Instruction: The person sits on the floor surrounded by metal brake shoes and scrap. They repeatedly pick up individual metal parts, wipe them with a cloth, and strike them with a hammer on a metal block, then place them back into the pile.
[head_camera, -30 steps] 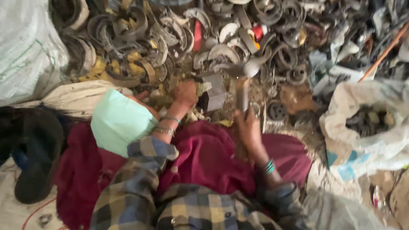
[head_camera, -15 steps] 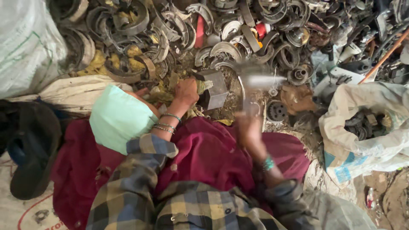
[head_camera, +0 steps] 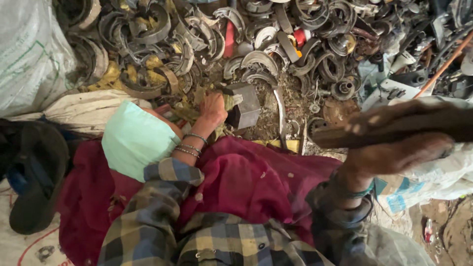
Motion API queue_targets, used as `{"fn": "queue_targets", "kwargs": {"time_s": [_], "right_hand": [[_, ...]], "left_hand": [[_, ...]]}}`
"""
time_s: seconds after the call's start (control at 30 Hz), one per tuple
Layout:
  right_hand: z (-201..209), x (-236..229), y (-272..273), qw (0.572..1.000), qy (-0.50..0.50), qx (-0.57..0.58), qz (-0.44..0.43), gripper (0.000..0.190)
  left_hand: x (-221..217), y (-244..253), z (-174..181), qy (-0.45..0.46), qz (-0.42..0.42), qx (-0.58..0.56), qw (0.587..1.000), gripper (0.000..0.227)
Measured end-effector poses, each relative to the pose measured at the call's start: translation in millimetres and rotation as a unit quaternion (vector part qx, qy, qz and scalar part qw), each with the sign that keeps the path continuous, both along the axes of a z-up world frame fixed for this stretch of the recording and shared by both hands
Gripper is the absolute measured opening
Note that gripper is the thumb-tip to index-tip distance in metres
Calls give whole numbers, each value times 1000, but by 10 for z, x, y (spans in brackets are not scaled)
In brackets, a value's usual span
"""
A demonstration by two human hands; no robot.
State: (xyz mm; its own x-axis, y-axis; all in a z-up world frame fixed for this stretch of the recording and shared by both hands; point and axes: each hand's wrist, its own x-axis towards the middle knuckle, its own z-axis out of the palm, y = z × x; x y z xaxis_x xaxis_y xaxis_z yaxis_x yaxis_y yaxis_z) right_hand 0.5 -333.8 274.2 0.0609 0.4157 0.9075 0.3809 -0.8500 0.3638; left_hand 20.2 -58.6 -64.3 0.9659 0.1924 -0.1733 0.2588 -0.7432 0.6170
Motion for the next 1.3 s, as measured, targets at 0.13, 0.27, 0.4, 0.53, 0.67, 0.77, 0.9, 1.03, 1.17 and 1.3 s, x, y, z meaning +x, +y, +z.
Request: {"fn": "queue_targets", "kwargs": {"time_s": [0.13, 0.27, 0.4, 0.53, 0.67, 0.77, 0.9, 1.03, 1.17, 1.3], "right_hand": [[-1035, -206, 88, 937, 336, 86, 32, 26], [-2012, -520, 184, 784, 598, -59, -152, 30], [-1717, -461, -35, 824, 564, -30, -49, 37], [-561, -328, -69, 682, 577, 423, 151, 53], [360, 65, 220, 953, 133, 85, 259, 45], [-32, -40, 474, 987, 78, 88, 112, 36], [-1420, -537, 602, 812, 580, 66, -11, 46], [-1826, -571, 377, 555, 776, 250, -166, 52], [-849, -518, 191, 692, 659, 295, 19, 46], [96, -279, 350, 937, 222, 149, 224, 36]], "left_hand": [[-21, 3, -27, 0, 7, -41, 999, 23], [-18, 38, -80, -31, -35, -42, 998, 21], [-107, 45, -192, 24, -89, 22, 996, 19], [-33, 9, -164, -79, -21, -8, 997, 18], [-37, 48, -65, -20, -26, -3, 999, 26], [-61, 9, -96, 40, -58, 4, 997, 16], [-44, 5, -180, -21, -42, 11, 999, 17], [11, 51, -199, -42, -62, 42, 996, 21], [-82, 10, -207, -86, -35, 25, 995, 21], [-33, 85, -22, 52, -33, 9, 998, 24]]}}
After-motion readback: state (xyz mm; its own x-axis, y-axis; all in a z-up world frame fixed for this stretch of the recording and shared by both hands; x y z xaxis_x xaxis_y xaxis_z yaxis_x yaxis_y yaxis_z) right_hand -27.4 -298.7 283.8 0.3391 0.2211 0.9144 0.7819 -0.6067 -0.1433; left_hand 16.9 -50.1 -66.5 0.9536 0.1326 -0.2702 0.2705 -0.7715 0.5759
